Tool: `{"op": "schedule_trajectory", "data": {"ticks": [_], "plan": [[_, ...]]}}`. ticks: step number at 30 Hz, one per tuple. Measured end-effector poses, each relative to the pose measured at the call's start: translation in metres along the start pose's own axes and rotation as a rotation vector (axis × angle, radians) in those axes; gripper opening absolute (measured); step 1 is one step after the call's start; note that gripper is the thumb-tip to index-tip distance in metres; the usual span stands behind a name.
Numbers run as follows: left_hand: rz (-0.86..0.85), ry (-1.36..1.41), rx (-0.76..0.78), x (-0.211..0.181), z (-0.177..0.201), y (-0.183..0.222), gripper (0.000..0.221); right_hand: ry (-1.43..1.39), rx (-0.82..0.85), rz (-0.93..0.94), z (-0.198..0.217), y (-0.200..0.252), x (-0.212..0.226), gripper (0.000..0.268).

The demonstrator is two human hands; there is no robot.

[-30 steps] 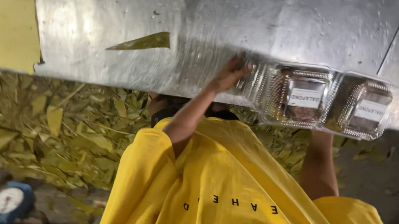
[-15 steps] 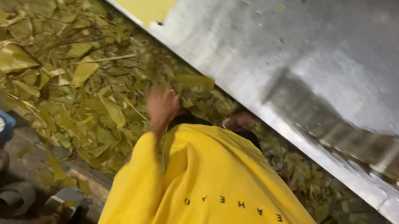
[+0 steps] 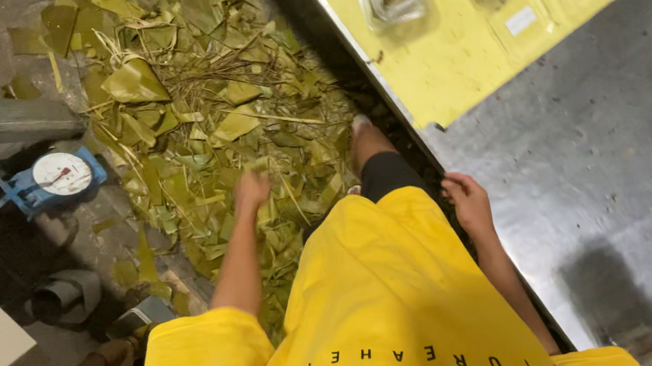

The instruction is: The person packs round, dark food items into clear plastic containers labeled 'GALAPONG' on a yellow table. They repeatedly pick up the food items, place them into the containers, and then move the filled containers to a metal surface to the right.

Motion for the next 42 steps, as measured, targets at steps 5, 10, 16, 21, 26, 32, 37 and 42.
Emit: {"op": "schedule_trajectory", "data": {"ticks": [5, 10, 16, 21, 26, 32, 37, 42], "plan": [[-0.440, 0.213, -0.215, -0.243, 0.111, -0.164, 0.036, -0.135, 0.319, 0.253, -0.106, -0.098, 0.095, 0.020], [-0.655, 0.129, -0.365, -0.486, 0.210, -0.317, 0.062, -0.178, 0.499, 0.478, -0.229, -0.197, 0.225, 0.023], [-0.521, -0.321, -0.054, -0.593, 0.217, -0.409, 0.100, -0.295, 0.405, 0.083, -0.323, -0.332, 0.293, 0.028], [-0.633, -0.422, -0.086, -0.592, 0.266, -0.328, 0.088, -0.330, 0.064, -0.030, -0.345, -0.421, 0.269, 0.030], [-0.759, -0.306, 0.213, -0.579, 0.310, -0.281, 0.060, 0.113, -0.124, -0.027, -0.369, -0.517, 0.266, 0.092], [-1.074, -0.283, 0.087, -0.616, 0.365, -0.383, 0.065, 0.309, -0.117, 0.058, -0.374, -0.593, 0.298, 0.142], [-1.268, -0.667, 0.357, -0.606, 0.326, -0.423, 0.052, 0.372, -0.233, 0.074, -0.388, -0.582, 0.297, 0.152], [-1.600, -0.920, 0.201, -0.623, 0.305, -0.419, 0.100, 0.491, -0.381, 0.164, -0.411, -0.573, 0.291, 0.154]]}}
Point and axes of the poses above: each hand's wrist, its own y-axis away from the middle knuckle, its own z-axis out of the back of the hand, x = y × z, the point moved 9 cm from there along -y, towards the middle knuckle, and after that the axes turned 13 degrees about z, right-handed, at the moved point
